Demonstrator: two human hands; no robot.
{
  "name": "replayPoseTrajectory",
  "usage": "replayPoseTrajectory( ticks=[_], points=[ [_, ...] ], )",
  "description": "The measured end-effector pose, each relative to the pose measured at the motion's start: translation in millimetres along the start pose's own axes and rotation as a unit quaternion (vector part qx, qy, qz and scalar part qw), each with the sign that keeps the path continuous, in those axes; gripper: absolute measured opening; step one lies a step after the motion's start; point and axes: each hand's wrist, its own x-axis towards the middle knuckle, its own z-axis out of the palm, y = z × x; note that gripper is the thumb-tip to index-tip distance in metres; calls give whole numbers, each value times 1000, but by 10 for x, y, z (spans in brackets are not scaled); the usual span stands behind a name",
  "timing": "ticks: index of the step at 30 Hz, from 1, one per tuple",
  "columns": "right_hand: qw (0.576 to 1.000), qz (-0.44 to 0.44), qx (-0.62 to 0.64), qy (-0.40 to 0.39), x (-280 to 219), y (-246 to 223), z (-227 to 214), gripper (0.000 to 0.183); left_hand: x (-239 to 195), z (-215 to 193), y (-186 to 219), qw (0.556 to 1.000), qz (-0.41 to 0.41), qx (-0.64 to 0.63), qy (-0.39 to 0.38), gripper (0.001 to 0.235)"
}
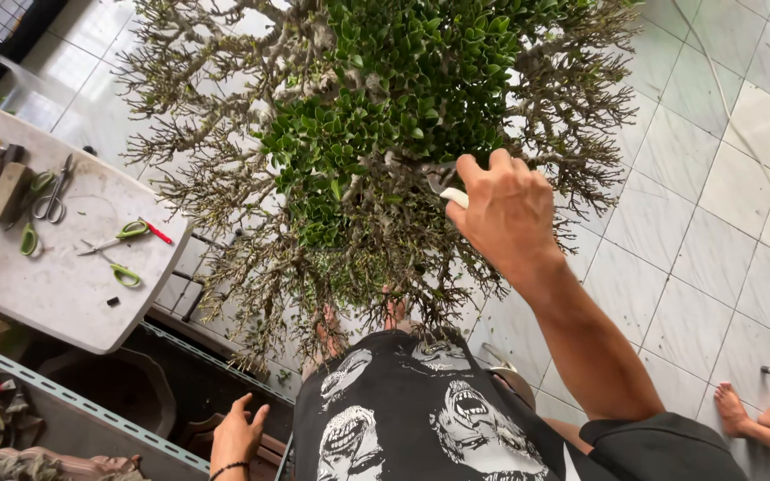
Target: The person trims a bonsai tree using pruning shears, carefully cutting small branches and leaves to shape the foliage. The person holds branches with one hand while making precise cuts with the other, working around the tree's canopy.
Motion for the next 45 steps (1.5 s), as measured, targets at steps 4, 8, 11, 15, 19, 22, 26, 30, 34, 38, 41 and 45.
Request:
replayPoseTrajectory(
  ticks=[4,8,11,15,19,22,26,30,34,38,41,45],
  points=[
    [999,-3,-17,-33,6,-8,-75,48,260,171,-252,999,29,7,29,66],
    [997,43,61,12,-81,47,-61,49,288,200,-279,999,15,-22,31,64],
    [995,57,72,30,-96,66,1,44,224,199,-207,999,10,-23,23,64],
    [994,53,96,23,-17,48,36,47,217,254,-153,999,17,-26,9,64],
    [995,52,86,-5,46,17,42,51,111,212,-50,999,10,-42,0,63],
    [994,53,95,-18,43,28,26,44,72,196,-2,999,-12,-37,-14,62],
    [985,60,158,-21,-72,163,-142,38,109,267,-23,999,-17,-31,-20,62],
    [983,85,161,-35,-274,364,-240,43,62,282,-7,999,-20,-27,-26,62],
    [980,91,178,-4,-276,379,-70,41,206,457,-87,999,1,-30,-26,64],
    [980,77,182,12,-202,313,-2,39,186,456,-33,999,34,-27,-12,62],
    [981,64,181,11,-164,307,15,39,89,383,50,999,34,-36,-4,61],
    [984,71,160,-17,-113,311,9,33,59,392,39,999,32,-44,-2,60]
  ],
)
